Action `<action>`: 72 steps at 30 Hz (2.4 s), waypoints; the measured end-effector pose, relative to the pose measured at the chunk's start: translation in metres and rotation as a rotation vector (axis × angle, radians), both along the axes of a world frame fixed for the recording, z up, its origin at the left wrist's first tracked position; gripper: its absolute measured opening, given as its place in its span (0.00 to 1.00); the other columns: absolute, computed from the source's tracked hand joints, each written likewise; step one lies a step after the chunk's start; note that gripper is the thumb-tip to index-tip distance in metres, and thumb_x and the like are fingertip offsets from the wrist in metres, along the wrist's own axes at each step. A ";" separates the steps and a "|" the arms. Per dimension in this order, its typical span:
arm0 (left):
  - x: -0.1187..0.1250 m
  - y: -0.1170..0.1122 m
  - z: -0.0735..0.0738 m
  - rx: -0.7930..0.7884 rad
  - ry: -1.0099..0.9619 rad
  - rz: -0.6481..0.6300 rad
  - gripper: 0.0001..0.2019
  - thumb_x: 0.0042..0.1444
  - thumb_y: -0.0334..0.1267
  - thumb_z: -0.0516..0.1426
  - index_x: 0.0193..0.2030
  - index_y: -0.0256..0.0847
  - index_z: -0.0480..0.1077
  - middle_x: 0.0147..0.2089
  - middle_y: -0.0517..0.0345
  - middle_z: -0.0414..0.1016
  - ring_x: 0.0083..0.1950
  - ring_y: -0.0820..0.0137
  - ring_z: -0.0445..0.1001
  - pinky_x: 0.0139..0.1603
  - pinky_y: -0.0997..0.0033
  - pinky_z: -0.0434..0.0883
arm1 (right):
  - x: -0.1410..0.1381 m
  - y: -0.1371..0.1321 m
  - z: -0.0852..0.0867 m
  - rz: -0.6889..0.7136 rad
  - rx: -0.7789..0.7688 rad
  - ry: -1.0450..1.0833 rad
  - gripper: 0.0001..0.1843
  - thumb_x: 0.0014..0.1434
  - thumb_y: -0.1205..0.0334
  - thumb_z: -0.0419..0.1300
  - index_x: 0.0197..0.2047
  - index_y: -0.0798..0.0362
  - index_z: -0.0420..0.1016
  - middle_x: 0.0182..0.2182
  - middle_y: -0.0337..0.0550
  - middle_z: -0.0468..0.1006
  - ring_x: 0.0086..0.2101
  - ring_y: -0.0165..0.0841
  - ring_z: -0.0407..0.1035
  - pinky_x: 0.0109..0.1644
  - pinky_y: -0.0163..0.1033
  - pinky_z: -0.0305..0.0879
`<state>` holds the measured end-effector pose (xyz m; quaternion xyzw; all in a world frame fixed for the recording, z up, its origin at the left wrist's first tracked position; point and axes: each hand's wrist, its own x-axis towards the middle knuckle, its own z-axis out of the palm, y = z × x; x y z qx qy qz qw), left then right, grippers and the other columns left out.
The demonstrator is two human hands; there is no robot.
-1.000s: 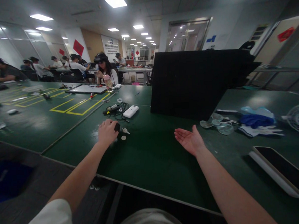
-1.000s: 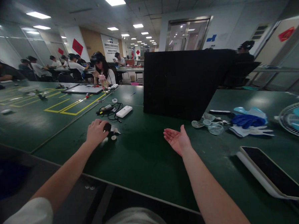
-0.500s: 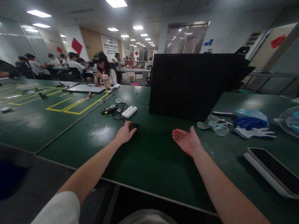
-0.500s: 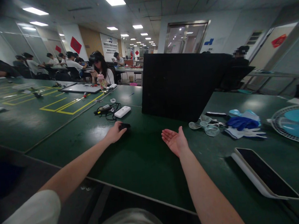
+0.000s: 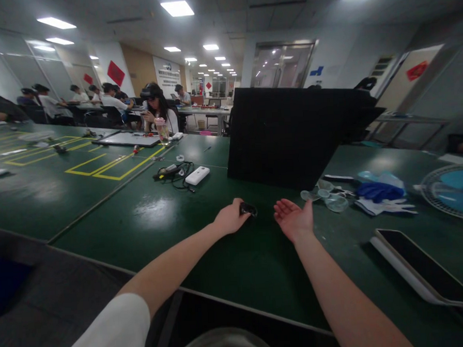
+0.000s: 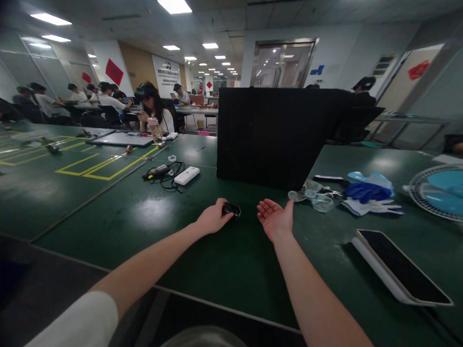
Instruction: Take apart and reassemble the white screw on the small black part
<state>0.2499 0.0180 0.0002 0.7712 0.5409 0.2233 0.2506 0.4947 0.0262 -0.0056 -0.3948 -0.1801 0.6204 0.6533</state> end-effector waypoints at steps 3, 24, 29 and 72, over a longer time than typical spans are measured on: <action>0.036 -0.012 0.002 0.010 -0.022 -0.086 0.24 0.61 0.50 0.55 0.60 0.43 0.58 0.51 0.45 0.76 0.48 0.59 0.78 0.46 0.64 0.73 | 0.010 0.001 -0.001 -0.069 0.029 -0.002 0.39 0.61 0.29 0.33 0.40 0.48 0.73 0.32 0.48 0.81 0.33 0.40 0.75 0.33 0.46 0.70; -0.061 -0.003 -0.009 0.184 -0.534 0.089 0.20 0.56 0.41 0.61 0.53 0.40 0.65 0.49 0.52 0.74 0.49 0.66 0.74 0.52 0.62 0.72 | -0.050 -0.043 0.009 0.554 0.609 -1.627 0.20 0.58 0.43 0.59 0.44 0.47 0.80 0.35 0.43 0.80 0.39 0.39 0.73 0.39 0.41 0.65; -0.072 -0.013 -0.005 0.209 -0.403 0.119 0.22 0.54 0.39 0.62 0.55 0.42 0.65 0.47 0.54 0.75 0.44 0.67 0.75 0.48 0.64 0.72 | -0.072 -0.055 0.020 0.696 0.641 -1.919 0.17 0.59 0.47 0.59 0.47 0.43 0.80 0.40 0.43 0.80 0.41 0.38 0.73 0.43 0.42 0.66; -0.055 -0.031 0.001 0.128 -0.181 0.182 0.21 0.53 0.43 0.62 0.53 0.46 0.67 0.43 0.57 0.78 0.40 0.67 0.77 0.41 0.68 0.71 | -0.063 -0.033 0.018 0.354 0.799 -2.049 0.25 0.58 0.73 0.55 0.57 0.46 0.74 0.61 0.46 0.68 0.60 0.47 0.60 0.59 0.57 0.61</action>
